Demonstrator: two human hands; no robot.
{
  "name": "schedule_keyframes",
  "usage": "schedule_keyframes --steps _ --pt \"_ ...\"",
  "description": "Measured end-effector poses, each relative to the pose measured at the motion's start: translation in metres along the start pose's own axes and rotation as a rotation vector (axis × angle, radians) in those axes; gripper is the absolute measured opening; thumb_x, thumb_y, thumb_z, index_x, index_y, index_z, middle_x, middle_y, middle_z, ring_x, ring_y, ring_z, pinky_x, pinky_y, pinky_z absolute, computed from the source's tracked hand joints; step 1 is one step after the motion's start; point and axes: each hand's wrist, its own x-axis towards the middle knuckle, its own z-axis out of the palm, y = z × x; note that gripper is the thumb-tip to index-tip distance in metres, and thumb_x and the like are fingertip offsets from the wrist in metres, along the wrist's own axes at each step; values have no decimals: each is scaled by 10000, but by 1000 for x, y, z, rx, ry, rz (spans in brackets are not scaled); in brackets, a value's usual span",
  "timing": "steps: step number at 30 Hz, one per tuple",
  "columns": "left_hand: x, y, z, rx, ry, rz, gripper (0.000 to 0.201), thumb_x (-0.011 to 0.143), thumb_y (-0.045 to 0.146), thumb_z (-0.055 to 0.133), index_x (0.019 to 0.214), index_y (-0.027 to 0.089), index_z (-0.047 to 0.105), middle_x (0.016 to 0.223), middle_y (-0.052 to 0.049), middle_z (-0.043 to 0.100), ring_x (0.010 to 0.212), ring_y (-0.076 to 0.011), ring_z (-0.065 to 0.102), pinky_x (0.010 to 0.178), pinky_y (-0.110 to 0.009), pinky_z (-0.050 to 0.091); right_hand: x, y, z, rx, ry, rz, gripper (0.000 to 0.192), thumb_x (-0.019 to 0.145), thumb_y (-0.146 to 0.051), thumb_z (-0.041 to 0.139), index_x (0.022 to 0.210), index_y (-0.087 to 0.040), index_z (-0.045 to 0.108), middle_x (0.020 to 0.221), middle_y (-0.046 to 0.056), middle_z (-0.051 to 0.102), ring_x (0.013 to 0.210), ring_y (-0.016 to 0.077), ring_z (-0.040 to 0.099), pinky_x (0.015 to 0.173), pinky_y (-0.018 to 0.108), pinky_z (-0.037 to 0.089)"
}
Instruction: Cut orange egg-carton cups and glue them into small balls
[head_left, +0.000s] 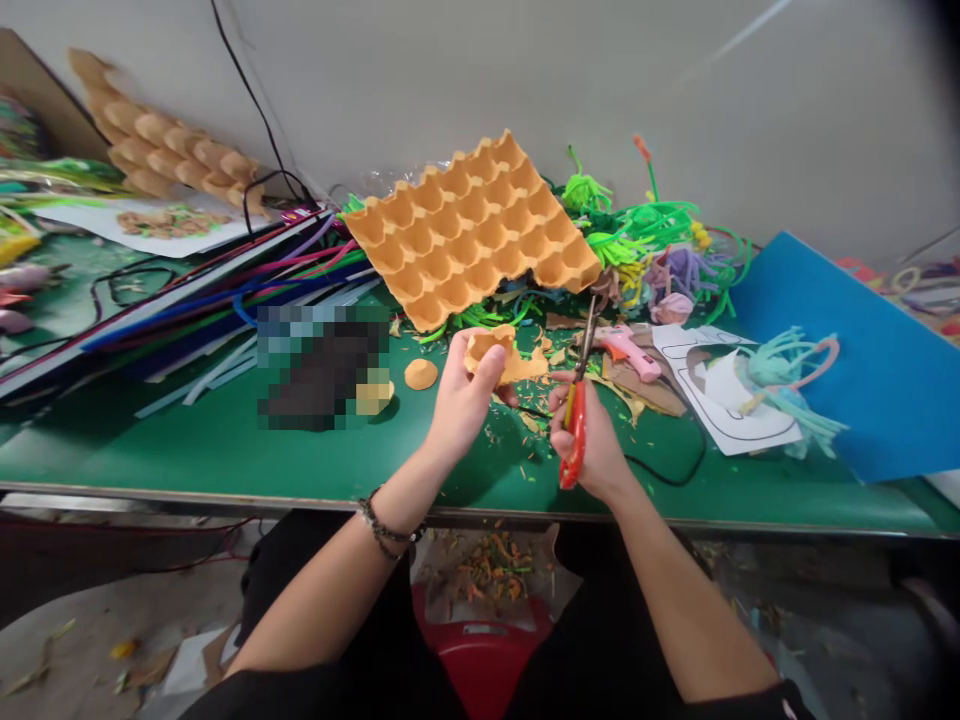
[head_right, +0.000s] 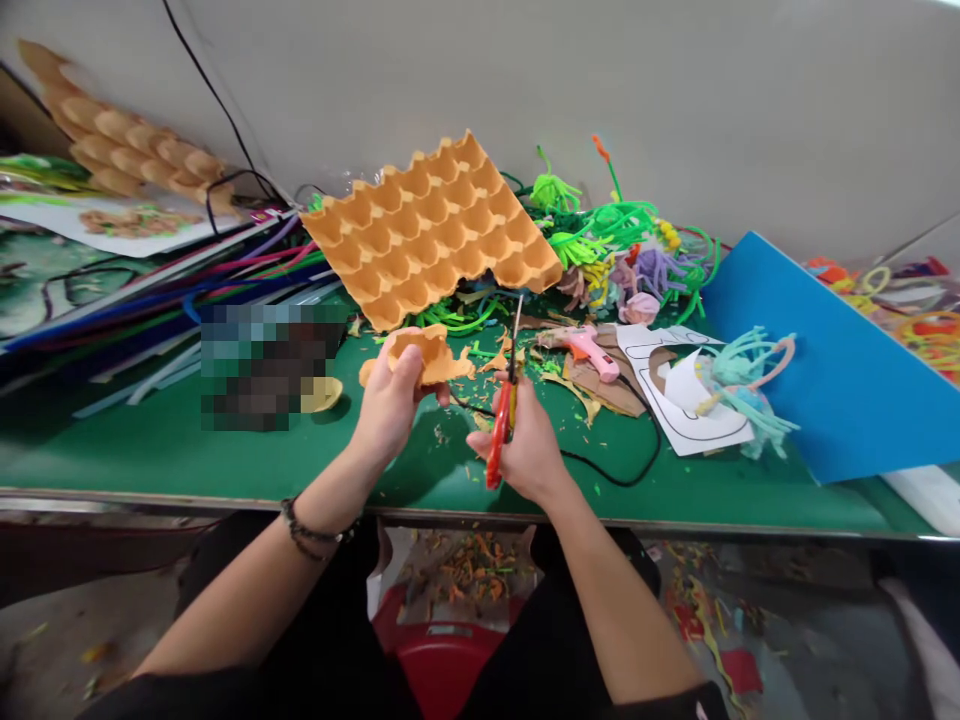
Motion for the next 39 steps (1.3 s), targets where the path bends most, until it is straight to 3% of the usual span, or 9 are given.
schedule_keyframes --steps 6,11,17,24,29,35,39 --pt "-6 -1 2 -97 86 104 515 692 557 699 1064 272 487 967 -3 531 733 -84 516 591 -188 448 -6 -14 9 -243 -160 100 595 649 -495 643 1119 -204 423 793 9 546 592 137 480 588 313 410" --pt "-9 -5 6 -183 173 159 491 672 478 718 1064 298 482 972 18 527 799 -91 525 697 -201 452 -5 -14 12 -315 -166 71 547 685 -503 606 1098 -198 418 820 26 552 626 151 491 596 307 396" --pt "-10 -7 8 -151 172 159 395 738 462 655 1058 290 498 903 8 552 798 -117 557 658 -216 461 -3 -14 11 -366 -203 72 535 671 -528 619 1049 -199 431 802 23 555 656 178 529 604 310 401" --pt "-13 2 13 -283 282 149 363 750 398 629 1064 286 486 1049 1 567 924 -124 575 806 -237 470 1 -18 9 -553 -175 51 509 648 -601 585 917 -201 424 747 17 541 598 177 502 558 298 363" --pt "-11 -2 16 -285 196 131 387 723 353 614 1059 255 449 962 -9 565 880 -130 572 844 -268 461 0 -20 14 -578 -204 43 517 636 -635 567 875 -207 402 680 1 517 554 168 488 509 274 323" --pt "-16 -12 10 -28 113 195 485 718 359 625 1120 282 366 978 -5 520 828 -127 548 758 -271 479 -1 -20 14 -578 -181 37 508 656 -605 559 930 -198 426 712 17 547 607 195 539 539 291 363" --pt "-22 -13 11 207 81 325 490 740 392 643 1119 260 363 989 -14 475 814 -128 531 736 -277 483 -2 -19 12 -543 -192 28 452 678 -559 559 920 -197 437 791 47 592 669 214 578 577 312 411"
